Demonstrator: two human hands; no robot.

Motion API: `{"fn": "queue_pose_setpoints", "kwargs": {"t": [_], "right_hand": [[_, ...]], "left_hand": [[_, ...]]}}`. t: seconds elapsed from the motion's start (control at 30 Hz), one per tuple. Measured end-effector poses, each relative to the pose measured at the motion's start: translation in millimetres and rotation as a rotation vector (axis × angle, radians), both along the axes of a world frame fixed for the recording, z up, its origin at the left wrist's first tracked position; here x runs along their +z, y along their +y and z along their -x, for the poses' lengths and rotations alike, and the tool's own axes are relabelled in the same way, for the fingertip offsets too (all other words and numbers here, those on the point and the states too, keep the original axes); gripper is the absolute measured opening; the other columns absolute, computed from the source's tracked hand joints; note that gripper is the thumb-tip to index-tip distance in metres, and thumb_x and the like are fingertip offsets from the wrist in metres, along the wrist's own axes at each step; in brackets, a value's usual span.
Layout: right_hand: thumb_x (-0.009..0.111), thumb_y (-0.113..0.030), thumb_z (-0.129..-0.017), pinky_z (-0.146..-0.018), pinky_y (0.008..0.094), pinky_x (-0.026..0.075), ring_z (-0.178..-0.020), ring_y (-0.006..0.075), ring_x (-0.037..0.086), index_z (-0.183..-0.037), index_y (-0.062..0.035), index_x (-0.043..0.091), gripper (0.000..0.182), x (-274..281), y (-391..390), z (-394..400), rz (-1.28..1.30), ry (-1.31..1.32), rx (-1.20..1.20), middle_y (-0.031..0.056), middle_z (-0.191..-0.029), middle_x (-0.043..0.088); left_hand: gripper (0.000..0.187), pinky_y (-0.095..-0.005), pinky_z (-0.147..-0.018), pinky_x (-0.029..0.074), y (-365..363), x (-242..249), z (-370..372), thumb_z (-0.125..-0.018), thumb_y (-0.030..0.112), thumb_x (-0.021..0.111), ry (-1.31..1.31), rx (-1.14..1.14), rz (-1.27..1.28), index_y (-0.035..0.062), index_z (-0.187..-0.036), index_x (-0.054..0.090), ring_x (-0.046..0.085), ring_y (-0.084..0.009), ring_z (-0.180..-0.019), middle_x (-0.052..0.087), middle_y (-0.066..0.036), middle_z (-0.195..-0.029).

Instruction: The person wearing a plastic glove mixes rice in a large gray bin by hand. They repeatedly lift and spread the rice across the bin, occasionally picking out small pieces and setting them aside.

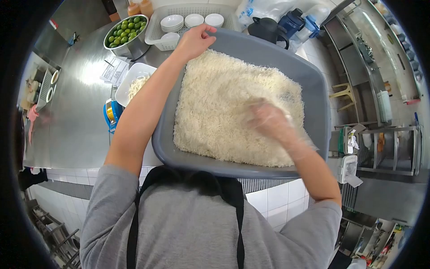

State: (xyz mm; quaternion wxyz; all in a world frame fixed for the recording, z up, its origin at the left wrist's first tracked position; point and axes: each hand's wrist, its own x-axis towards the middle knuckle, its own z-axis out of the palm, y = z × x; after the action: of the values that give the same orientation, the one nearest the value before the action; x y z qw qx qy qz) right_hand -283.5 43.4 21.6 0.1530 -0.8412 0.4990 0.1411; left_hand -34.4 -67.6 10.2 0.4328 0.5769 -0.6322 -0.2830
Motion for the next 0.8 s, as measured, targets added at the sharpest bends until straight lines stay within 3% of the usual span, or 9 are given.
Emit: {"fn": "queue_pose_setpoints", "kwargs": {"t": [0.07, 0.17, 0.27, 0.37, 0.43, 0.53, 0.67, 0.77, 0.8], "right_hand": [[0.056, -0.032, -0.082, -0.083, 0.0381, 0.047, -0.094, 0.0308, 0.056, -0.108, -0.0049, 0.053, 0.037, 8, -15, 17, -0.065, 0.143, -0.161, 0.0214, -0.113, 0.050], [0.048, -0.026, -0.087, -0.080, 0.0390, 0.047, -0.088, 0.0346, 0.056, -0.106, -0.0034, 0.051, 0.030, 5, -27, 32, 0.132, -0.040, 0.071, 0.0247, -0.107, 0.051], [0.041, -0.020, -0.088, -0.077, 0.0411, 0.046, -0.084, 0.0368, 0.056, -0.106, -0.0028, 0.049, 0.026, 31, -20, 5, 0.185, -0.156, -0.151, 0.0249, -0.097, 0.054], [0.037, -0.017, -0.088, -0.074, 0.0424, 0.046, -0.080, 0.0367, 0.057, -0.102, -0.0027, 0.050, 0.024, 40, -33, -6, 0.194, -0.428, 0.078, 0.0230, -0.088, 0.057], [0.036, -0.016, -0.087, -0.065, 0.0396, 0.048, -0.063, 0.0240, 0.058, -0.108, -0.0058, 0.051, 0.028, 51, -33, -21, -0.161, -0.443, -0.253, 0.0161, -0.085, 0.054], [0.040, -0.023, -0.088, -0.059, 0.0397, 0.046, -0.058, 0.0205, 0.055, -0.101, -0.0059, 0.052, 0.024, 47, -35, -28, 0.022, -0.343, -0.338, 0.0132, -0.085, 0.053], [0.039, -0.032, -0.090, -0.080, 0.0399, 0.043, -0.083, 0.0329, 0.056, -0.103, -0.0055, 0.055, 0.034, 53, -39, -30, 0.038, -0.288, -0.387, 0.0197, -0.074, 0.057], [0.032, -0.040, -0.092, -0.086, 0.0398, 0.040, -0.090, 0.0333, 0.054, -0.103, -0.0064, 0.055, 0.042, 40, -45, -4, 0.028, -0.394, -0.208, 0.0208, -0.091, 0.059], [0.031, -0.038, -0.092, -0.087, 0.0391, 0.040, -0.091, 0.0323, 0.053, -0.101, -0.0063, 0.055, 0.041, 19, -51, 13, 0.263, -0.364, 0.011, 0.0196, -0.099, 0.056]], "left_hand": [[0.030, -0.0280, -0.062, 0.045, 0, -2, 1, -0.075, 0.020, 0.060, -0.008, -0.008, 0.035, 0.0072, -0.103, 0.058, 0.055, -0.0139, -0.067, 0.057, -0.003, -0.073], [0.030, -0.0281, -0.061, 0.045, -2, -3, 0, -0.075, 0.020, 0.059, -0.029, 0.003, 0.042, 0.0073, -0.103, 0.058, 0.055, -0.0137, -0.067, 0.057, -0.003, -0.073], [0.030, -0.0280, -0.062, 0.045, -2, -6, 1, -0.075, 0.020, 0.059, -0.027, 0.004, 0.059, 0.0071, -0.102, 0.058, 0.055, -0.0137, -0.067, 0.057, -0.003, -0.074], [0.029, -0.0281, -0.062, 0.045, -3, -6, 1, -0.075, 0.020, 0.060, -0.070, 0.011, 0.060, 0.0079, -0.102, 0.059, 0.056, -0.0141, -0.068, 0.058, -0.003, -0.074], [0.029, -0.0282, -0.063, 0.046, -4, -6, 1, -0.075, 0.020, 0.060, -0.054, 0.013, 0.050, 0.0084, -0.102, 0.059, 0.056, -0.0142, -0.068, 0.058, -0.003, -0.075], [0.029, -0.0286, -0.063, 0.046, -6, -8, 3, -0.075, 0.020, 0.061, -0.045, 0.013, 0.053, 0.0094, -0.102, 0.059, 0.056, -0.0145, -0.068, 0.058, -0.003, -0.075], [0.029, -0.0287, -0.064, 0.046, -6, -8, 2, -0.075, 0.020, 0.061, -0.078, 0.017, 0.070, 0.0096, -0.102, 0.059, 0.057, -0.0145, -0.068, 0.059, -0.003, -0.075], [0.029, -0.0286, -0.064, 0.046, -5, -7, 2, -0.075, 0.020, 0.061, -0.061, 0.009, 0.053, 0.0096, -0.102, 0.059, 0.056, -0.0143, -0.068, 0.058, -0.002, -0.074], [0.029, -0.0286, -0.064, 0.046, -5, -7, 2, -0.075, 0.020, 0.061, -0.060, 0.006, 0.053, 0.0096, -0.102, 0.059, 0.056, -0.0143, -0.068, 0.058, -0.002, -0.074]]}}
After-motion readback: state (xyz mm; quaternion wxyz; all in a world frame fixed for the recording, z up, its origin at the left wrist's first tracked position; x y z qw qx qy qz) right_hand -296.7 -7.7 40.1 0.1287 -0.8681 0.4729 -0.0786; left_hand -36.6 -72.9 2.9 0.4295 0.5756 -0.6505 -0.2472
